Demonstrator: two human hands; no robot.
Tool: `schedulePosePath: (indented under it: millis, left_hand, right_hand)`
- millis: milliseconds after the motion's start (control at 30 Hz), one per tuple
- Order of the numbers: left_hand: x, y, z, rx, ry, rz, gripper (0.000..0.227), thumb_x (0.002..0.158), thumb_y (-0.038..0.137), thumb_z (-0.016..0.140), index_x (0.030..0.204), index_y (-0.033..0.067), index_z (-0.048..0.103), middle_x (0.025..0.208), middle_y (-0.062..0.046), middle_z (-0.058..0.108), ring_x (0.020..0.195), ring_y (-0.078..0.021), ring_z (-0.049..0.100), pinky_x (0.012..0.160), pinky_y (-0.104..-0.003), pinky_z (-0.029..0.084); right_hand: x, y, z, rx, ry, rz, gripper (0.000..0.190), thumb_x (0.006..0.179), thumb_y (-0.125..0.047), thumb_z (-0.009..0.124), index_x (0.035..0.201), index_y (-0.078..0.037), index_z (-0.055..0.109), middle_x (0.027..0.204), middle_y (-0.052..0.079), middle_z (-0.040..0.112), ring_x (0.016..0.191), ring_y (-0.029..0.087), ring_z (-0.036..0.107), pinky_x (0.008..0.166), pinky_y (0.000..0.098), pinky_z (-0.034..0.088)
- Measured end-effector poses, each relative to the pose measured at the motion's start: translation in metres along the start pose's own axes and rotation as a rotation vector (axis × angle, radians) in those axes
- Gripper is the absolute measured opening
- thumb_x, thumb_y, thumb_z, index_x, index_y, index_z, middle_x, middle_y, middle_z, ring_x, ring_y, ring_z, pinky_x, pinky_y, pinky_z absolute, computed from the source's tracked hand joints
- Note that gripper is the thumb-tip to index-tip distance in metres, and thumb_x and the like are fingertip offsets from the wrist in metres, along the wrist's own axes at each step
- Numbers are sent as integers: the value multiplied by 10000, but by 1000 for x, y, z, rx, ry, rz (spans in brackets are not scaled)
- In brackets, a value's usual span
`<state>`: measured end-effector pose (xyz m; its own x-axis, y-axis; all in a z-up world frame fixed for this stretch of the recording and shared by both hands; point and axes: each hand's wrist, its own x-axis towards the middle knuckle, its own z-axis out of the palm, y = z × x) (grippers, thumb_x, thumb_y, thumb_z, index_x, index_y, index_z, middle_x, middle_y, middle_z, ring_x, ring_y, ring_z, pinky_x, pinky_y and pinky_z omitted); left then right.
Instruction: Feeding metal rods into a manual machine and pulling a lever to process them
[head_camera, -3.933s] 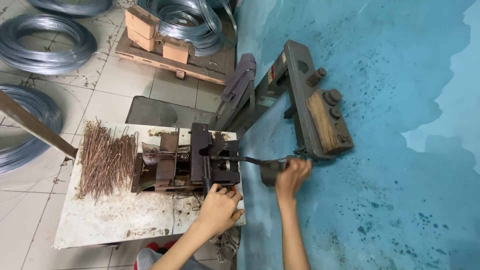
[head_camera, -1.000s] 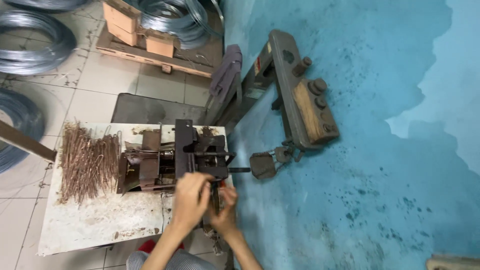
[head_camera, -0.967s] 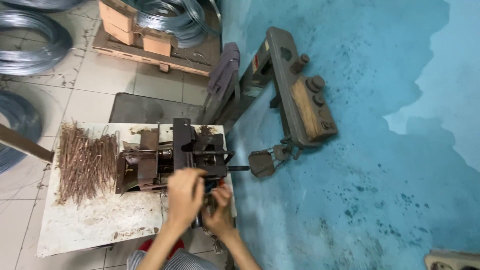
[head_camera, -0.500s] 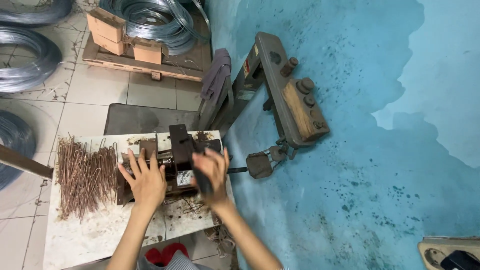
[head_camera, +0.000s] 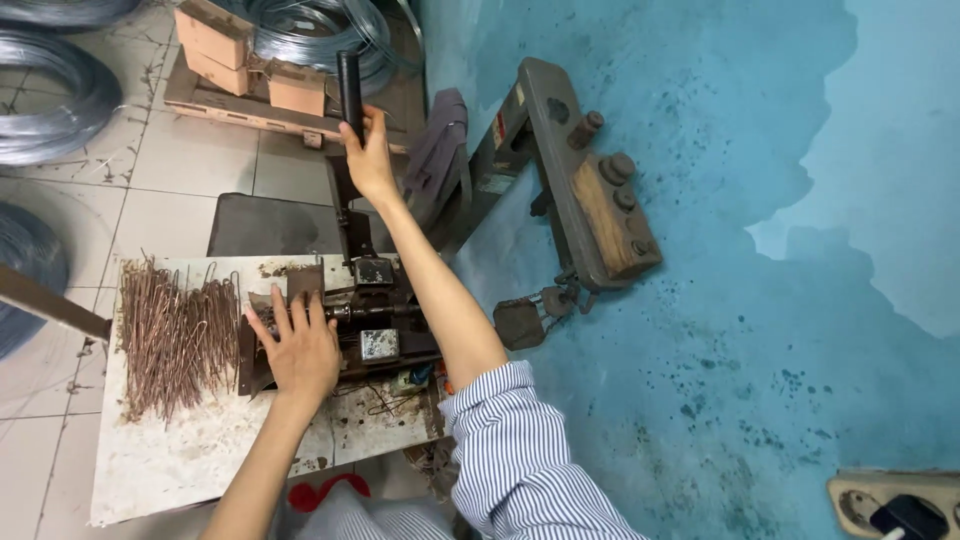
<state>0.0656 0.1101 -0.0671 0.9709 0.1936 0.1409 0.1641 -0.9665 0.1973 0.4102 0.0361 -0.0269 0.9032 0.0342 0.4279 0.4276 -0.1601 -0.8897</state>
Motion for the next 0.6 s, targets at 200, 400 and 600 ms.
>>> schedulePosePath:
  millis: [200,400,600]
  left_hand:
    - [-1,-1,-3,0,75,39,534,1064,391,425,1527,126,448,1528,-127,470,1607,-382,167,1232,-680,-123]
    - [0,-5,9,-10,90,57,552,1037,383,466,1521,117,458,1528,-135,470,1602,-388,185,1225,-703,-76]
    - [2,-9,10,-23,29,69,605,1015,389,479,1559,131,413,1607,-134,394,1629,-377,103,1238,-684,-108]
  right_hand:
    - [-25,-28,-24,-118,-80,29,623,989,-383,714,1471,-127,415,1319,198,644,1173,375,689,1014,498,557]
    - [-132,-80,-122,-1155,-136,29,346,1021,-393,616,1331,-242,581,1296,-1,605,1259,213,569,1220,615,129]
    - [-220,-48,-209,-906,58,265,150,1030,-308,587,1092,-194,661,1048,25,677,1058,272,650,1046,540,419]
